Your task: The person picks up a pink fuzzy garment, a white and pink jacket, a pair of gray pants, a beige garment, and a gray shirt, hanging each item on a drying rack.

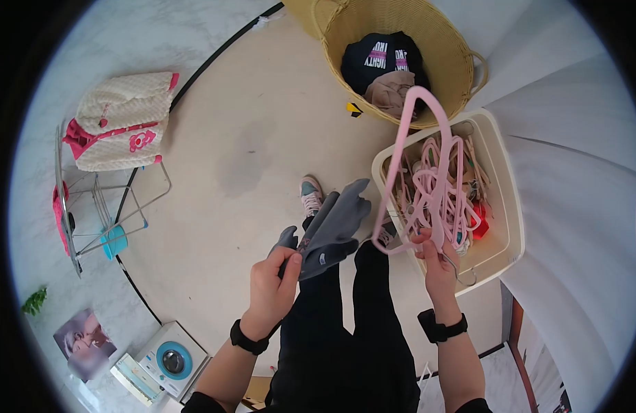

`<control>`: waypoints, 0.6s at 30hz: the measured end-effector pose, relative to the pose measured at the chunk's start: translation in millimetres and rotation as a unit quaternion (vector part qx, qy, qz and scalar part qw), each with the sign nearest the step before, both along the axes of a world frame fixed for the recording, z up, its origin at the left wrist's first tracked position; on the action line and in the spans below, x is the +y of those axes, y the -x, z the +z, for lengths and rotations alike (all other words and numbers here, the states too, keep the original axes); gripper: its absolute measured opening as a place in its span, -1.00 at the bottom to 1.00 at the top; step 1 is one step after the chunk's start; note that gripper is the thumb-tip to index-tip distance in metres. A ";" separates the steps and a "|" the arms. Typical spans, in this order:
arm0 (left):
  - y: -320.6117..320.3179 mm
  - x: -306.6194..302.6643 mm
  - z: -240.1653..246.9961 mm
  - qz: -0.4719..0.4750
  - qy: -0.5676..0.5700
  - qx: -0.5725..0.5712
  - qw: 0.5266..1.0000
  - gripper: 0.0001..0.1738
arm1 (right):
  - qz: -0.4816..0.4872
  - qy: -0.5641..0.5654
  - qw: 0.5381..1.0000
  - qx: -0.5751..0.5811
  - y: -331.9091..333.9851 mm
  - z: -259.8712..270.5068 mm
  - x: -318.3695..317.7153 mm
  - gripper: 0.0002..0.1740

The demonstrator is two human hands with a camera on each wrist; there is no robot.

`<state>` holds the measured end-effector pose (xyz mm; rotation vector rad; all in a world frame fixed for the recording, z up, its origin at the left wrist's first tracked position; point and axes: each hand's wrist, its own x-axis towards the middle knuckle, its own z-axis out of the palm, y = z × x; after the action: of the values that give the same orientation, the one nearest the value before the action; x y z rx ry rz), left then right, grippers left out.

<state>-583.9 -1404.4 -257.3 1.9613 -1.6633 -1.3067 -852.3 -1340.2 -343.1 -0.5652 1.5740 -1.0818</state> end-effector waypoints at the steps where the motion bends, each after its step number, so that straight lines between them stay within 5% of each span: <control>1: -1.5 0.3 -3.4 0.012 0.016 -0.003 1.000 -0.83 | 0.002 0.003 1.000 -0.001 -1.6 4.1 -1.2 -0.77; 8: -8.3 -1.6 -4.8 0.024 0.044 -0.022 0.998 -0.80 | 0.044 0.082 0.991 -0.097 -16.7 28.5 -1.7 -0.81; 12: -14.5 -7.5 -14.0 0.028 0.061 -0.005 0.998 -0.81 | 0.089 0.188 0.978 -0.024 -25.4 36.0 -1.4 -0.84; 14: -19.3 -14.3 -14.8 0.002 0.018 0.008 1.000 -0.82 | 0.179 0.317 0.928 0.080 -29.1 45.1 -5.3 -0.74; 18: -37.6 -34.8 -8.1 0.031 -0.108 0.145 0.983 -0.83 | 0.238 0.375 0.888 0.115 -44.6 57.4 -7.2 -0.82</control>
<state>-546.2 -1439.1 -265.4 1.8071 -1.3611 -1.7149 -807.7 -1347.4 -285.7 -1.5650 1.0609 -1.2411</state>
